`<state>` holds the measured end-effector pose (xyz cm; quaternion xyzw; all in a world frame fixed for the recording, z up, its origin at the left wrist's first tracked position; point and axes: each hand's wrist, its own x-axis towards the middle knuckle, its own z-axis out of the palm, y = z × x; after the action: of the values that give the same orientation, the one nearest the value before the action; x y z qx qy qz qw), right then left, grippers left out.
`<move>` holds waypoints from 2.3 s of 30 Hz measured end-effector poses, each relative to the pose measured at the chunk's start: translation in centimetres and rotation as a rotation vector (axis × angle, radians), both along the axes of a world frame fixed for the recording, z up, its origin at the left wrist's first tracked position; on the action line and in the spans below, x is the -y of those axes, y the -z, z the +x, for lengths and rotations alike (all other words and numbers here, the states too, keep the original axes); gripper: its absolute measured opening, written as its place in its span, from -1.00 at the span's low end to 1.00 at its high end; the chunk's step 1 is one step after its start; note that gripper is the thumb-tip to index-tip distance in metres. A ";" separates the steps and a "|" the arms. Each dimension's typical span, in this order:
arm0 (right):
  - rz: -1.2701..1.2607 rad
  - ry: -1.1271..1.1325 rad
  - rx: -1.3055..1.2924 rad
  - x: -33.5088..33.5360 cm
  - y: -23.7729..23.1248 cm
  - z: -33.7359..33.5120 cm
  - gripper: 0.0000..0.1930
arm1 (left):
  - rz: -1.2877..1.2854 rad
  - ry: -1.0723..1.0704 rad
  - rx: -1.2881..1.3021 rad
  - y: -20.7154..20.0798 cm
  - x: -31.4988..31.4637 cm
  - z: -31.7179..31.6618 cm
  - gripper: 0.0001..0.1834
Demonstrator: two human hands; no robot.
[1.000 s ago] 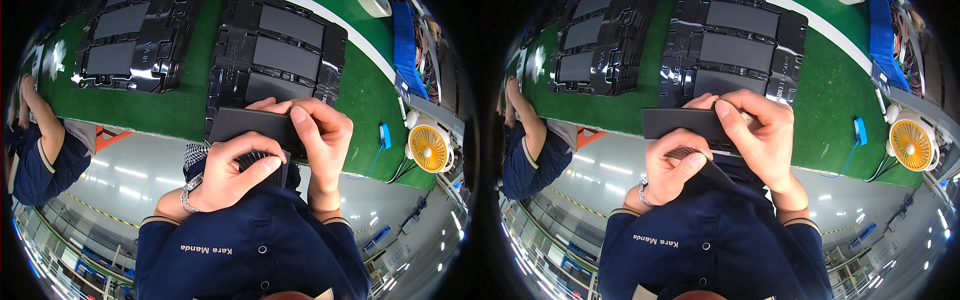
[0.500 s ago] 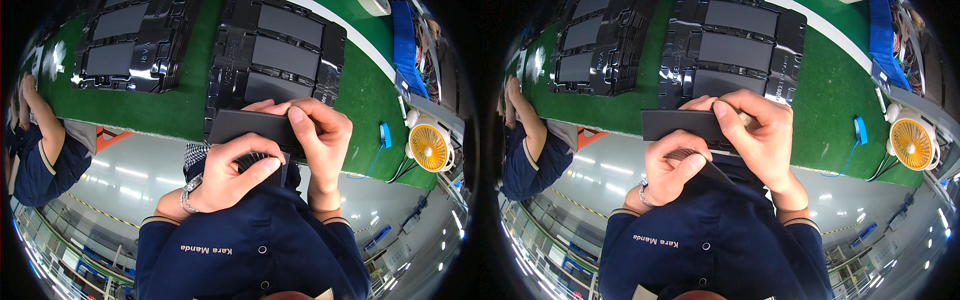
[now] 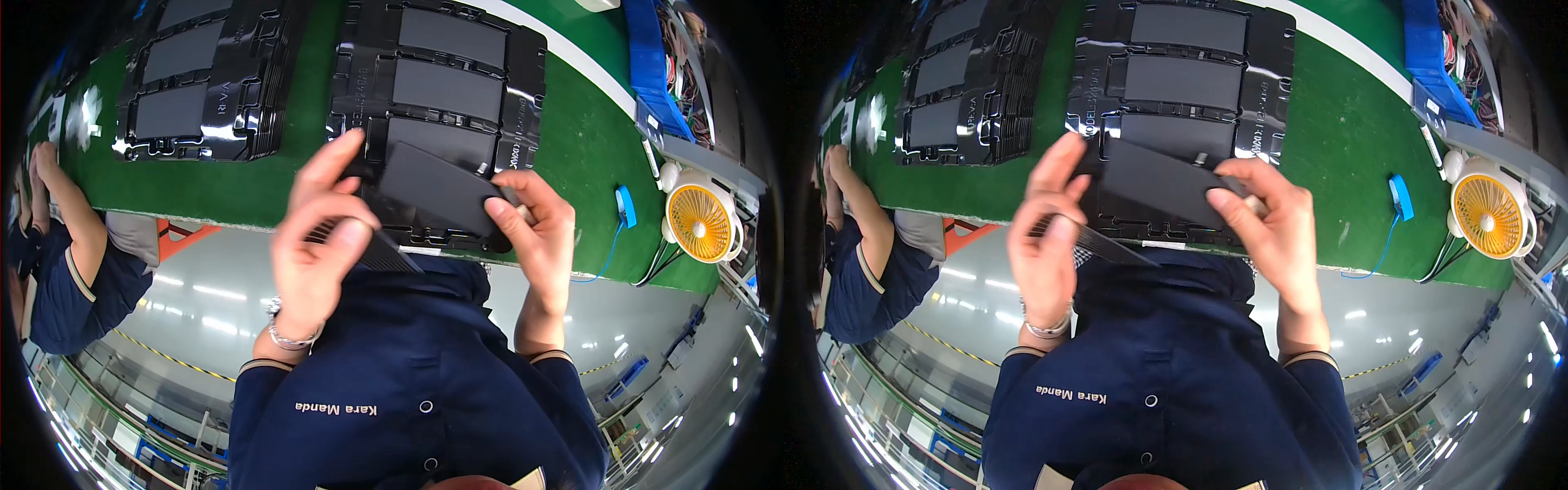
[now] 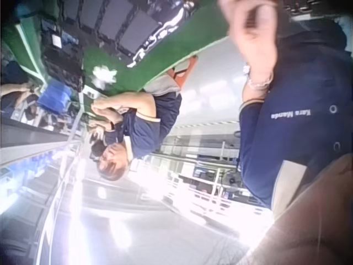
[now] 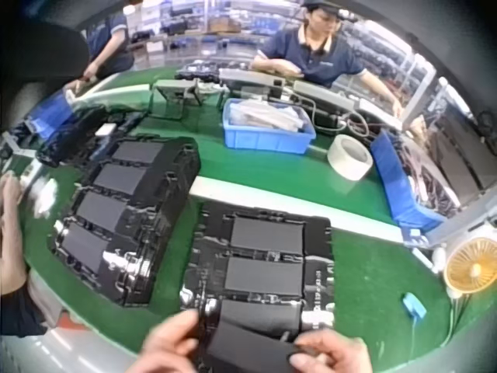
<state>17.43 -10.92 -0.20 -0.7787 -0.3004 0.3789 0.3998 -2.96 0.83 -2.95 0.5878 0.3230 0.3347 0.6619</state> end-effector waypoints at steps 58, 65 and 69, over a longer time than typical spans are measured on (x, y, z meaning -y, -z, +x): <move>0.493 -0.357 0.502 -1.8 0.2 -1.2 -0.89 | 0.262 0.351 -0.301 -1.0 -1.2 2.6 -0.91; 0.339 -0.091 0.282 -1.4 0.7 0.5 -0.93 | 0.903 0.345 -0.601 0.7 -2.1 4.7 -0.94; 0.327 -0.081 0.286 -1.9 1.3 1.7 -0.92 | 0.989 0.323 -0.604 1.4 -1.9 5.7 -0.94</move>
<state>19.09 -9.00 -1.49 -0.7365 -0.4427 0.2265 0.4585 2.70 2.76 -4.30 0.9367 0.2096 0.1586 0.2315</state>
